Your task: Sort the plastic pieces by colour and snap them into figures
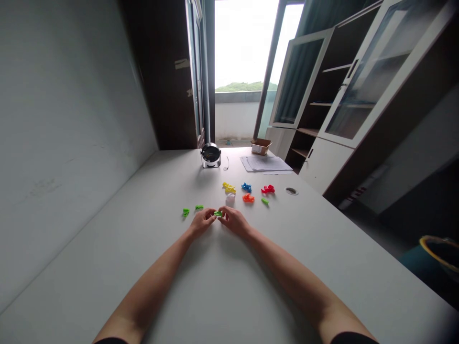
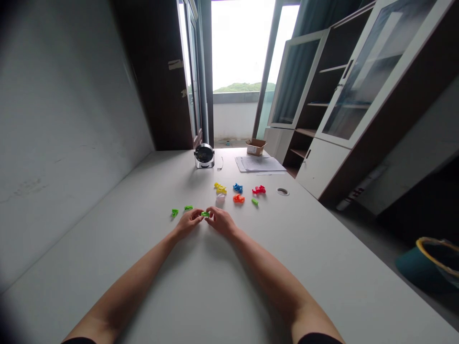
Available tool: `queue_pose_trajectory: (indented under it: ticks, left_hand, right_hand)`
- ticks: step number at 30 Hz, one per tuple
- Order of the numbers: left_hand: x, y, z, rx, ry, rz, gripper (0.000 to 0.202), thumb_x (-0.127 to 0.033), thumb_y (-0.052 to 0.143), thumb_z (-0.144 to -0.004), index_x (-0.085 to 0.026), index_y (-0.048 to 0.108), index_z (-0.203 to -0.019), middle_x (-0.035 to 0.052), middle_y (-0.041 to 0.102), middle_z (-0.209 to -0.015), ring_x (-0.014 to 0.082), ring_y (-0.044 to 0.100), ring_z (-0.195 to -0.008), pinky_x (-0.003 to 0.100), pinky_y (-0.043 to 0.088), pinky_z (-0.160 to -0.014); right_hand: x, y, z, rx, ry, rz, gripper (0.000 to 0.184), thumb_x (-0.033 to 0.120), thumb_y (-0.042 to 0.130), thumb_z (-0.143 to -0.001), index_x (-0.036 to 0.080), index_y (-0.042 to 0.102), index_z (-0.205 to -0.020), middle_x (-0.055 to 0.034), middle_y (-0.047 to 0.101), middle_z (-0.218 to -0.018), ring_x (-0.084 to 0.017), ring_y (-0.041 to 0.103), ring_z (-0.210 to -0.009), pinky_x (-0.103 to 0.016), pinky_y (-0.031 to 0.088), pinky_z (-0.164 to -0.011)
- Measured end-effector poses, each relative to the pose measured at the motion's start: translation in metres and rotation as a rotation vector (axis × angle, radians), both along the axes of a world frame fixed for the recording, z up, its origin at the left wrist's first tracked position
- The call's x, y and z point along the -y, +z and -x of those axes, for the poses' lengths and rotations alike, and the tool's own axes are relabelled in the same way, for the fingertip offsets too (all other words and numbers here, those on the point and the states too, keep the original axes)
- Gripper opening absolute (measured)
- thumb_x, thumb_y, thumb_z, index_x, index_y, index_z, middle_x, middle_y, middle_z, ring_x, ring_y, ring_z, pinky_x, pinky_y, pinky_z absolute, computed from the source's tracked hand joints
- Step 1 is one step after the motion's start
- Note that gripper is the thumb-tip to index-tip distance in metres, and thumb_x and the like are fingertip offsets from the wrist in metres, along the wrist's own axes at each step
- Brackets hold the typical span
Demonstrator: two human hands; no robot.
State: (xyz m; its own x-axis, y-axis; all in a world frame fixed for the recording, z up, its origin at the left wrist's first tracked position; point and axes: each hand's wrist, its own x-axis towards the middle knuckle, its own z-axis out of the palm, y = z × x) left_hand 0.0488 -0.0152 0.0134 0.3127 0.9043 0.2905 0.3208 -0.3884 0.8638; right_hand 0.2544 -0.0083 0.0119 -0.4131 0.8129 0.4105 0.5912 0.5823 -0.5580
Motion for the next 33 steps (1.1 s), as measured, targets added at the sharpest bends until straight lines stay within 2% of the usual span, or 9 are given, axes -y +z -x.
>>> queue_pose_trajectory:
  ticks: [11,15,21,26,33]
  left_hand:
    - [0.001,-0.0013,0.0018,-0.06,0.021,0.007,0.028,-0.035,0.056,-0.087,-0.017,0.069,-0.104,0.0034,0.069,-0.089,0.0158,0.059,-0.076,0.026,0.044,-0.069]
    - [0.0037,0.0001,0.0001,-0.08,0.051,0.007,0.028,-0.035,0.056,-0.088,-0.017,0.069,-0.105,0.0029,0.067,-0.085,0.0152,0.057,-0.073,0.025,0.043,-0.067]
    - [0.0083,0.0063,-0.0012,-0.082,0.031,0.004,0.027,-0.034,0.056,-0.088,-0.016,0.069,-0.103,0.0025,0.068,-0.084,0.0146,0.057,-0.072,0.025,0.042,-0.066]
    - [0.0092,0.0056,-0.0019,-0.117,0.015,0.006,0.028,-0.035,0.055,-0.088,-0.017,0.069,-0.104,0.0021,0.067,-0.083,0.0152,0.057,-0.072,0.025,0.041,-0.065]
    - [0.0066,0.0035,-0.0024,-0.222,0.033,-0.042,0.029,-0.036,0.05,-0.09,-0.017,0.07,-0.096,0.0013,0.065,-0.079,0.0152,0.054,-0.07,0.025,0.038,-0.065]
  right_hand:
    - [0.0012,0.0018,0.0012,-0.02,-0.002,0.033,0.015,0.03,0.065,-0.088,0.022,0.063,-0.102,0.0004,0.065,-0.079,-0.012,0.056,-0.065,-0.021,0.04,-0.062]
    - [0.003,0.0044,0.0015,-0.032,0.015,0.059,0.017,0.031,0.064,-0.089,0.022,0.064,-0.103,0.0,0.066,-0.079,-0.012,0.057,-0.065,-0.022,0.041,-0.063]
    - [0.0035,0.0028,-0.0022,-0.059,0.021,0.055,0.025,0.031,0.064,-0.089,0.022,0.061,-0.112,-0.0001,0.067,-0.082,-0.012,0.058,-0.065,-0.021,0.041,-0.061]
    - [0.0023,0.001,-0.0056,-0.055,0.025,-0.007,0.015,0.031,0.06,-0.091,0.022,0.063,-0.103,0.0004,0.065,-0.079,-0.012,0.057,-0.065,-0.022,0.041,-0.063]
    - [0.0037,0.0005,-0.0026,-0.015,0.009,-0.03,0.013,0.033,0.059,-0.092,0.02,0.061,-0.092,0.0014,0.062,-0.074,-0.011,0.052,-0.062,-0.021,0.036,-0.06]
